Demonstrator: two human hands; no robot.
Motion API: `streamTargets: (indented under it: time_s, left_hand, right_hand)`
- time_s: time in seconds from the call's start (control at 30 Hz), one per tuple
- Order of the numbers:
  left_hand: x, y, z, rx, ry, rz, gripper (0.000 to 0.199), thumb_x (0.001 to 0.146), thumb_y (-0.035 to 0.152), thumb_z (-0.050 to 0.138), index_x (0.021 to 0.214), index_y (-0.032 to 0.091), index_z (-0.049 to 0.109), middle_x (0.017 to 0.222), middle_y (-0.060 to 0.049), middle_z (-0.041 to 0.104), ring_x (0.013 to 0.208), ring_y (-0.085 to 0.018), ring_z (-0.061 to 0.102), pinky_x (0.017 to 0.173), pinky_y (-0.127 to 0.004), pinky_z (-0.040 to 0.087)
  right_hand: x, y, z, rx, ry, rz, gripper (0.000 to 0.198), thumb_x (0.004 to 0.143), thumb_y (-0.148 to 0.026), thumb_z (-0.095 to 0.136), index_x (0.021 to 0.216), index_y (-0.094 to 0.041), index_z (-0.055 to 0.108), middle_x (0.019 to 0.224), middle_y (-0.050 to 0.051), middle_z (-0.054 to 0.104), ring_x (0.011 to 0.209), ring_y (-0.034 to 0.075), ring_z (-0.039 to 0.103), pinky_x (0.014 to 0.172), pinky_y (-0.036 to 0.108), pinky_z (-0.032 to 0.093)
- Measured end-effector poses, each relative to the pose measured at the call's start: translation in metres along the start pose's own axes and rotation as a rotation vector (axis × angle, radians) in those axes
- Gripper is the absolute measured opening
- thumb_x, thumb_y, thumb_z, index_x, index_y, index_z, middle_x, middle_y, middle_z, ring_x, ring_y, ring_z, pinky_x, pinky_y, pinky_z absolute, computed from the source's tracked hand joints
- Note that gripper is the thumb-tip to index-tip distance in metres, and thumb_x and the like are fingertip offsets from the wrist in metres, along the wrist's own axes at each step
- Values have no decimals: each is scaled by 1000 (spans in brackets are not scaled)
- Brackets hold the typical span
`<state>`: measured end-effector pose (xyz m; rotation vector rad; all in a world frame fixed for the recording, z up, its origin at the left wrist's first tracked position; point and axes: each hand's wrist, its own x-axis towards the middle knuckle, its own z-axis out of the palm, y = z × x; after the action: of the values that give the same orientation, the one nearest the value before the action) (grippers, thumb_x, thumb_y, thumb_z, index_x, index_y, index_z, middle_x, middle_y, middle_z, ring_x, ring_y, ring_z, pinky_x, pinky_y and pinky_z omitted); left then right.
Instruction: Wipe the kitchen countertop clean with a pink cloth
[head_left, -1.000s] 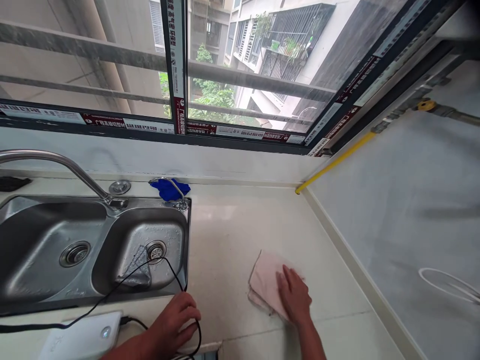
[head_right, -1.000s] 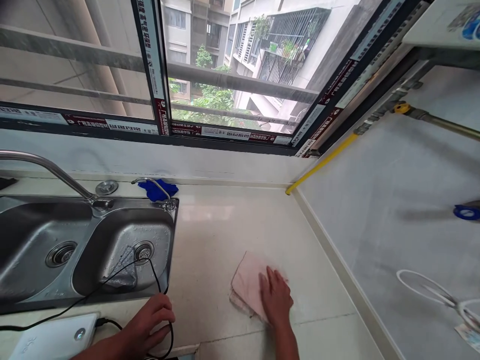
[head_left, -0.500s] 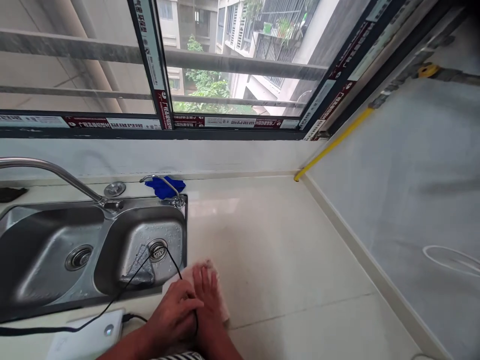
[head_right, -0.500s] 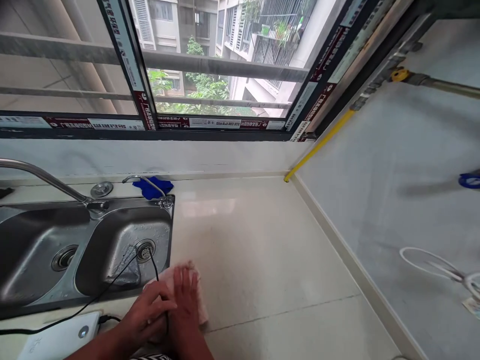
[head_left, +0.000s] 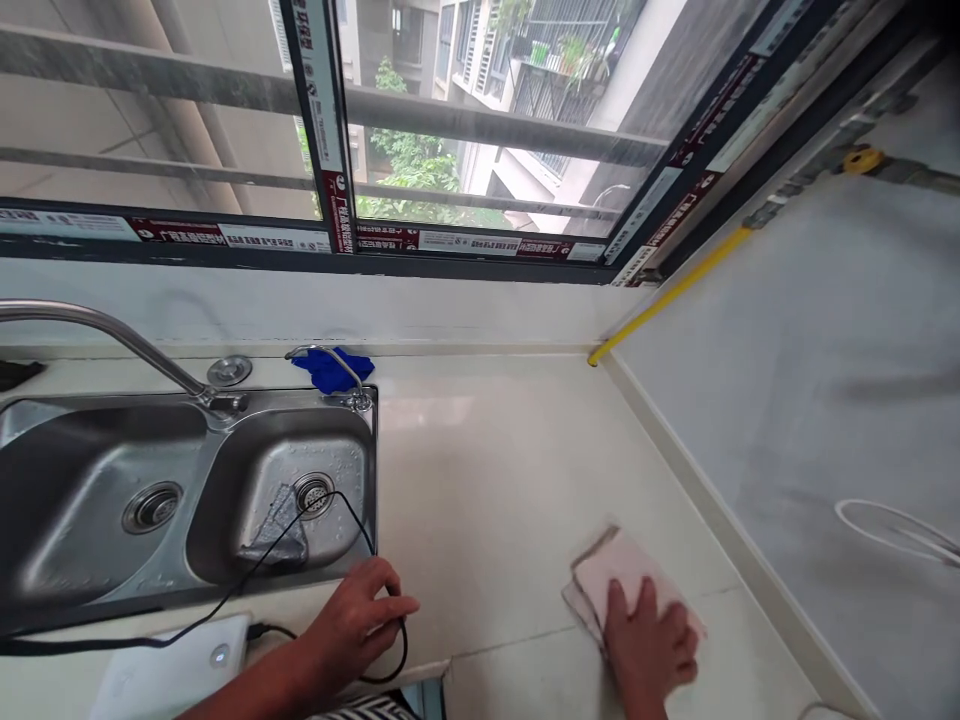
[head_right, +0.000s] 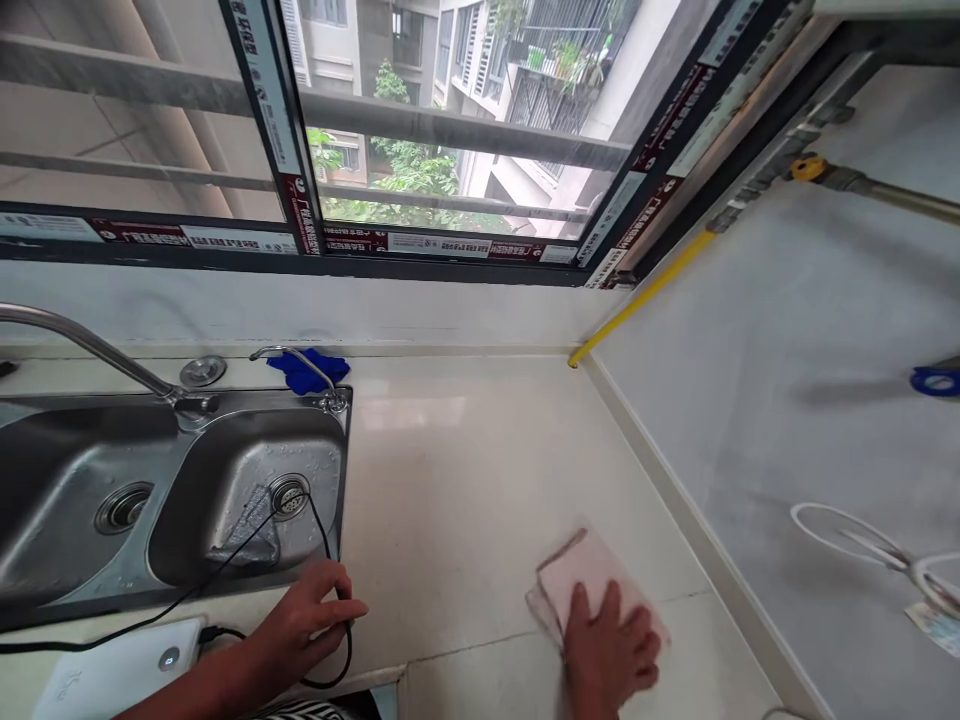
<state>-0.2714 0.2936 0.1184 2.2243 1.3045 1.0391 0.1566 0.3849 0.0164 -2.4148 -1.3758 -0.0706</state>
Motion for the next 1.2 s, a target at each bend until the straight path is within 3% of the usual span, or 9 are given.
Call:
streamTargets:
  time_s: [0.13,0.3,0.43,0.57,0.67,0.77,0.93,1.07,1.2]
  left_hand:
    - [-15,-7,12,-21,40,-37,39,88,3,49,115,27,62,94,-3,58,88,-15,56,78,-27,43]
    - [-23,-17,32,-22,35,-34,37,86,6,50,113,28,63,95,-4,57,88,-17,54,76,-29,41]
    - [-17,-22,31,-5,26,19,39,87,9,50,118,30,61,91,-4,57,84,-17,54,73,-30,41]
    - [-13,-22,24,83,24,-51,38,89,7,48,114,31,63,87,-3,56,82,-17,54,74,-32,39]
    - [-9,-23,26,136,13,-54,39,87,5,50,111,32,64,85,-2,55,82,-17,53,76,-33,38]
    - [-3,-29,34,177,-33,-23,40,82,4,56,110,32,65,87,-1,56,81,-16,53,82,-35,37]
    - [14,-41,48,205,-166,-33,33,74,3,62,95,27,69,84,0,55,79,-15,50,85,-35,35]
    - [30,-44,46,168,-304,-41,29,68,0,65,85,24,68,80,0,55,79,-16,48,78,-31,35]
    - [33,-46,46,103,-365,-66,25,67,10,72,87,25,68,84,-1,57,84,-19,52,79,-31,39]
  right_hand:
    - [-16,-42,9,18,3,-44,73,94,-70,27,151,-27,43,157,24,27,140,51,26,96,79,28]
    - [-120,-133,26,48,-197,-683,54,97,-51,36,140,-26,58,156,21,31,144,49,22,104,74,28]
    - [-170,-200,34,191,-336,-1166,58,95,-50,58,150,-44,40,160,11,30,146,43,23,110,69,26]
    - [-124,-264,40,262,-440,-1348,58,96,-61,54,150,-46,38,165,5,18,148,36,21,116,63,20]
    - [-47,-284,52,172,-424,-1209,56,99,-57,48,152,-41,37,165,3,21,148,32,19,117,60,15]
    - [38,-255,62,50,-364,-803,50,99,-47,45,149,-40,43,163,0,27,149,26,17,117,52,18]
    - [125,-126,38,-42,-246,-272,66,98,-57,28,149,-20,45,156,24,31,141,44,30,102,75,27]
    - [92,-48,19,3,-84,-70,74,92,-70,27,150,-26,45,152,26,36,139,49,33,93,81,29]
    - [-6,-36,34,61,-5,-292,70,86,-73,38,148,-40,47,154,19,38,141,51,31,90,84,29]
